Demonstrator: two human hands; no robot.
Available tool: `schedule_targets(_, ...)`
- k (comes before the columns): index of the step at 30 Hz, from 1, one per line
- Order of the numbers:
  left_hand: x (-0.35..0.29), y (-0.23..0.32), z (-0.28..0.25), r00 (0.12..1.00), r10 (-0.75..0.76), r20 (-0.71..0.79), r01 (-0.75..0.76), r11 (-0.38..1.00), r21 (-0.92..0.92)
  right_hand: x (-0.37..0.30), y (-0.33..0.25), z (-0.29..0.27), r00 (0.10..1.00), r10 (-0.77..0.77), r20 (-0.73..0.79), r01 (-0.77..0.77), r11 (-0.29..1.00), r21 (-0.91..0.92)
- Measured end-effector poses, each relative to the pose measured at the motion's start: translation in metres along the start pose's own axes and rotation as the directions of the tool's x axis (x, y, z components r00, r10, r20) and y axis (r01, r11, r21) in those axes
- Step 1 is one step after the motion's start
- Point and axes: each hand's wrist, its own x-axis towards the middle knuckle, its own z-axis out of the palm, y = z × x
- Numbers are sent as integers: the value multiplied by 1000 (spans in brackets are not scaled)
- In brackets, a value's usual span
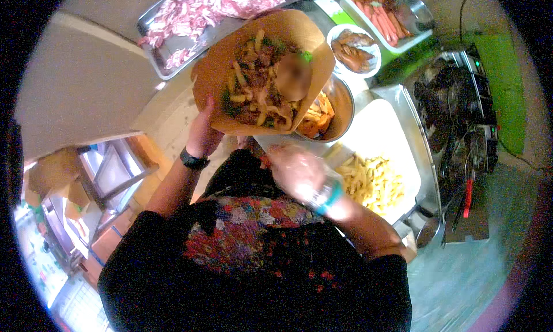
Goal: The person assembles food items into a paper cone, starting with lettuce, then adding fried items and french fries. They use tongs to transfer food from a deep fryer and containers to the cone, then hand the finished product to another person.
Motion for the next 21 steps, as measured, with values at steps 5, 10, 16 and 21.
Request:
schedule_targets(5,-25,-5,-3,998,0,-67,-21,949,-314,8,-44,-139,906,-130,-402,146,989,10)
schedule_targets(10,-64,-11,-10,995,90,-52,-85,992,92,77,-61,-137,850,-396,-347,224,869,-442)
schedule_targets(16,-117,-19,-39,944,312,-106,-307,950,66,136,-94,-92,875,-483,-21,443,818,-367)
schedule_targets(21,-158,-35,-95,903,399,-160,-405,914,-7,146,-149,-68,828,-557,-59,545,826,-142)
